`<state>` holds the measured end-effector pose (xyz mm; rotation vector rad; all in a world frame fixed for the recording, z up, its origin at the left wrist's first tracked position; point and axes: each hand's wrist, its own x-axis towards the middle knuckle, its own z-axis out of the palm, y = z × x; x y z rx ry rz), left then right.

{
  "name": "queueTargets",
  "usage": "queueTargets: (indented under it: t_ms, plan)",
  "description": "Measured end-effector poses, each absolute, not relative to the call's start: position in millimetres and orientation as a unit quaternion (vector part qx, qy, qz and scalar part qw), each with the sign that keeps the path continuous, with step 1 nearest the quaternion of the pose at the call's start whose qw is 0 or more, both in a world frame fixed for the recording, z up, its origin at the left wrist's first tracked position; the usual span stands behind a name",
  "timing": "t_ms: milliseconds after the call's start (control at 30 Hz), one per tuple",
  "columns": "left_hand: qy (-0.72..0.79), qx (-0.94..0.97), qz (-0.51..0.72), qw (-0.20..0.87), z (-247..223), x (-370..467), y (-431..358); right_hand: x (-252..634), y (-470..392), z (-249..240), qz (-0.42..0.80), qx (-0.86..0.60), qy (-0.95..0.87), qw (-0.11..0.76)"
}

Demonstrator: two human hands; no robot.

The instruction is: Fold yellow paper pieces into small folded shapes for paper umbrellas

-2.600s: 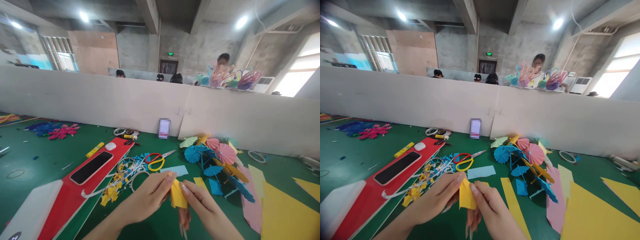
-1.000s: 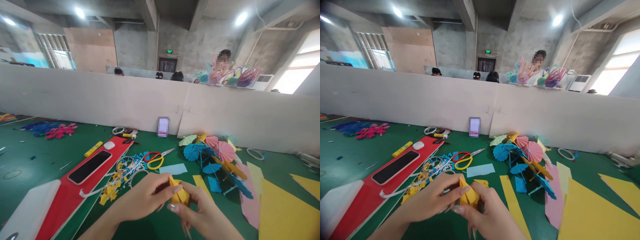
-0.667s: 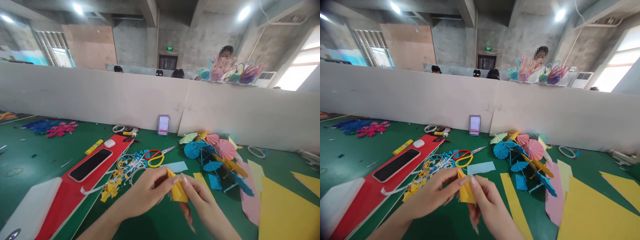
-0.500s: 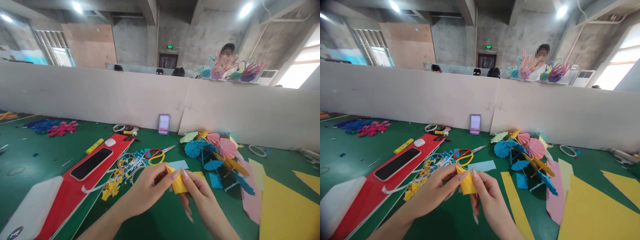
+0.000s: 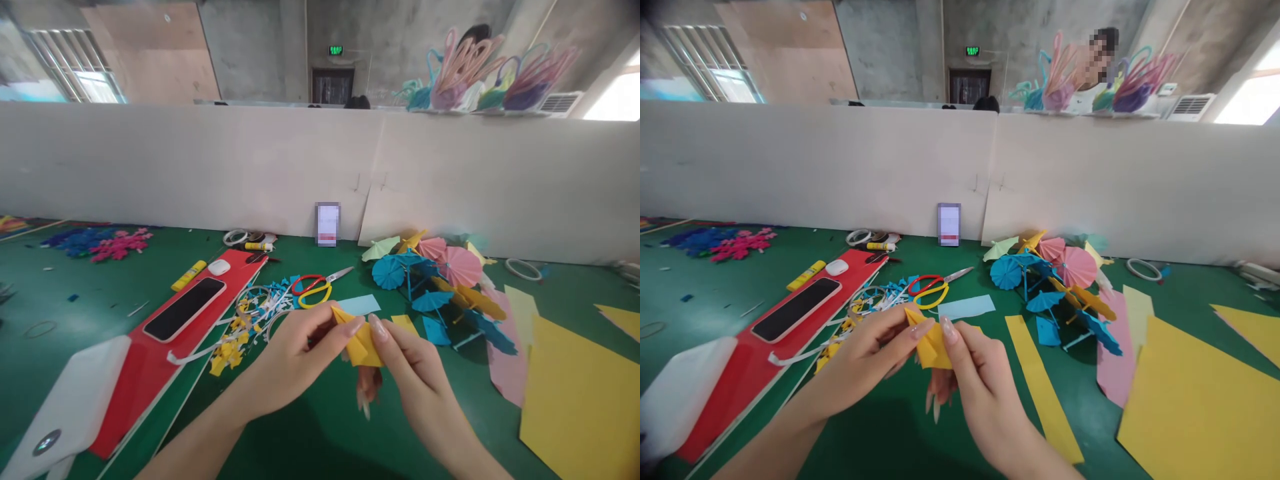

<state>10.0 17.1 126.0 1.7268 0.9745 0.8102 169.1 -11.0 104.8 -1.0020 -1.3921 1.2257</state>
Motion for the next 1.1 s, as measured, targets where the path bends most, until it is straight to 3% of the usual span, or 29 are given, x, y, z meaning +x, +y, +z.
queueTargets:
  t_ms: [1100]
  plan:
    - [0.431,0.73,0.352,0.396,124.9,16.3,14.7,169.3,-16.8,107.3,0.512,-0.42,-0.567,0.49]
